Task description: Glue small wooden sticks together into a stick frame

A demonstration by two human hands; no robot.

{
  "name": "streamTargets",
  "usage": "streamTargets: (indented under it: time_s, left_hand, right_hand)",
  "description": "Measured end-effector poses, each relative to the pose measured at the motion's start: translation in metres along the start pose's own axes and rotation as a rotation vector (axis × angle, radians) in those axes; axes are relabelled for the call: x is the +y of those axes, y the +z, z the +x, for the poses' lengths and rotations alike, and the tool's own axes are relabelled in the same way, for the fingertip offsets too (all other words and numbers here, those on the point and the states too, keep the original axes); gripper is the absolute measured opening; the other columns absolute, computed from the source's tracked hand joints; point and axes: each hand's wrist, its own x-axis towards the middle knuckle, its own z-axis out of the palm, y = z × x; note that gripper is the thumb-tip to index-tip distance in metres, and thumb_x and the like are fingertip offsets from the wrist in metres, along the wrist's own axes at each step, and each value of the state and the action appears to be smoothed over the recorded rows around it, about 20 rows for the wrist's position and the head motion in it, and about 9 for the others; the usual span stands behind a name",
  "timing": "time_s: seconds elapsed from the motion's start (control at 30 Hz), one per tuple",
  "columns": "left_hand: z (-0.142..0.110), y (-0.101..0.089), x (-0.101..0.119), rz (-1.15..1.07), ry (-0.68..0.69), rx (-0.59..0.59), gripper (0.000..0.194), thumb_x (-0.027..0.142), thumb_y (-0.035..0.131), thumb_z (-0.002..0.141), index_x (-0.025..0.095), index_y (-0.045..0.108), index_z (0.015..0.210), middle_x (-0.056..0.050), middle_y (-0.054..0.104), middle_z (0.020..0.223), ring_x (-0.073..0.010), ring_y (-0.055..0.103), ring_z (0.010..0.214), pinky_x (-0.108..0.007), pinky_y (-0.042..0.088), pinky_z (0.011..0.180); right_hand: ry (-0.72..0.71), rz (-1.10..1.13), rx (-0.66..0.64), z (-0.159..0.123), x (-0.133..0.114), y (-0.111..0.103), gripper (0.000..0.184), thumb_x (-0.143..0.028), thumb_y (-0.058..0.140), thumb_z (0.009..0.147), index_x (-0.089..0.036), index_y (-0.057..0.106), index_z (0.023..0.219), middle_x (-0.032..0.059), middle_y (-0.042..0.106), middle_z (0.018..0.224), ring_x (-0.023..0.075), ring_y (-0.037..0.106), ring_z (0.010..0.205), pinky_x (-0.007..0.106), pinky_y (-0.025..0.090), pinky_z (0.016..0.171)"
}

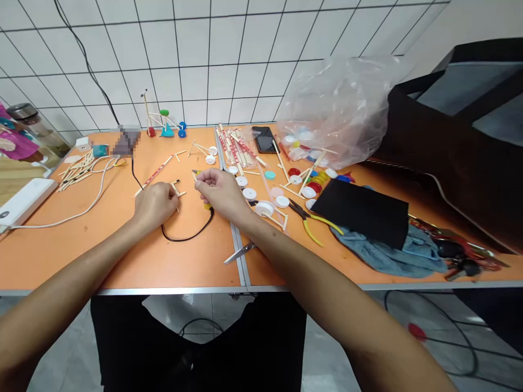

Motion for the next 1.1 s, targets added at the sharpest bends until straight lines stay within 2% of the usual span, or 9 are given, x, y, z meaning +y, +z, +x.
streamTargets:
  time_s: [0.1, 0.23, 0.37, 0.53, 0.73, 0.8, 0.93, 1.0, 1.1]
  left_hand:
    - [-0.007, -0.006, 0.000, -0.055, -0.036, 0.073, 0.015, 0.030, 0.066, 0.082, 0.029, 0.071, 0.068, -0.009, 0.080, 0.081, -0.0325, 0.072, 0.081, -0.038, 0.038, 0.065]
    - [-0.015, -0.014, 0.006, -0.148, -0.027, 0.188, 0.017, 0.033, 0.066, 0.087, 0.028, 0.073, 0.072, -0.007, 0.080, 0.085, -0.0285, 0.071, 0.081, -0.036, 0.038, 0.066]
    - [-0.020, -0.017, 0.016, -0.199, 0.025, 0.183, 0.015, 0.031, 0.068, 0.086, 0.028, 0.073, 0.073, -0.004, 0.078, 0.082, -0.0264, 0.070, 0.080, -0.035, 0.037, 0.066]
    - [-0.023, -0.015, 0.021, -0.285, 0.017, 0.200, 0.013, 0.028, 0.070, 0.085, 0.027, 0.070, 0.071, -0.002, 0.075, 0.078, -0.0234, 0.066, 0.075, -0.035, 0.041, 0.069]
    - [-0.025, -0.013, 0.021, -0.641, 0.013, 0.207, 0.016, 0.036, 0.076, 0.083, 0.026, 0.072, 0.071, 0.000, 0.071, 0.072, -0.0182, 0.059, 0.066, -0.032, 0.044, 0.066]
    - [-0.025, -0.013, 0.022, -0.791, -0.026, 0.169, 0.020, 0.041, 0.081, 0.080, 0.025, 0.073, 0.072, -0.001, 0.073, 0.072, -0.0169, 0.059, 0.065, -0.031, 0.046, 0.064]
    - [-0.024, -0.015, 0.025, -1.137, -0.155, -0.061, 0.039, 0.055, 0.095, 0.067, 0.022, 0.078, 0.079, -0.002, 0.077, 0.075, -0.0170, 0.067, 0.069, -0.030, 0.057, 0.069]
    - [-0.023, -0.014, 0.026, -1.262, -0.207, -0.156, 0.048, 0.059, 0.100, 0.059, 0.021, 0.077, 0.078, -0.005, 0.080, 0.079, -0.0192, 0.073, 0.073, -0.032, 0.061, 0.071]
    - [-0.022, -0.011, 0.025, -1.360, -0.244, -0.212, 0.053, 0.058, 0.105, 0.053, 0.020, 0.074, 0.072, -0.008, 0.082, 0.080, -0.0237, 0.078, 0.080, -0.034, 0.064, 0.074]
  right_hand:
    - [-0.040, -0.035, -0.006, -0.001, 0.000, -0.001, 0.013, -0.016, 0.072, 0.088, -0.022, 0.063, 0.081, -0.0042, 0.066, 0.073, 0.0117, 0.060, 0.062, 0.024, 0.053, 0.056]
    - [-0.105, 0.046, -0.047, -0.004, -0.002, 0.004, 0.011, -0.024, 0.071, 0.092, -0.023, 0.063, 0.085, -0.0035, 0.069, 0.081, 0.0129, 0.067, 0.071, 0.025, 0.058, 0.063]
    - [-0.125, 0.104, -0.047, -0.007, -0.001, 0.013, 0.010, -0.026, 0.070, 0.095, -0.024, 0.062, 0.090, -0.0041, 0.070, 0.084, 0.0132, 0.075, 0.077, 0.025, 0.062, 0.069]
    - [-0.136, 0.147, -0.032, -0.006, 0.004, 0.019, 0.011, -0.022, 0.068, 0.095, -0.025, 0.058, 0.091, -0.0052, 0.069, 0.082, 0.0127, 0.078, 0.076, 0.026, 0.066, 0.074]
    - [-0.210, 0.142, 0.039, -0.004, 0.007, 0.016, 0.012, -0.028, 0.069, 0.095, -0.026, 0.057, 0.093, -0.0059, 0.068, 0.081, 0.0127, 0.077, 0.073, 0.028, 0.068, 0.075]
    - [-0.225, 0.125, 0.064, -0.004, 0.007, 0.014, 0.011, -0.029, 0.068, 0.096, -0.026, 0.058, 0.094, -0.0052, 0.069, 0.084, 0.0123, 0.076, 0.073, 0.028, 0.067, 0.075]
    - [-0.236, 0.049, 0.064, -0.007, 0.006, 0.014, 0.008, -0.029, 0.067, 0.097, -0.026, 0.060, 0.094, -0.0045, 0.070, 0.085, 0.0130, 0.076, 0.073, 0.028, 0.065, 0.074]
    - [-0.238, 0.030, 0.053, -0.010, 0.006, 0.017, 0.007, -0.028, 0.067, 0.097, -0.025, 0.062, 0.094, -0.0038, 0.071, 0.086, 0.0136, 0.076, 0.073, 0.028, 0.065, 0.074]
    - [-0.237, 0.034, 0.023, -0.012, 0.006, 0.019, 0.005, -0.026, 0.067, 0.097, -0.025, 0.063, 0.095, -0.0022, 0.074, 0.089, 0.0147, 0.077, 0.074, 0.030, 0.065, 0.075]
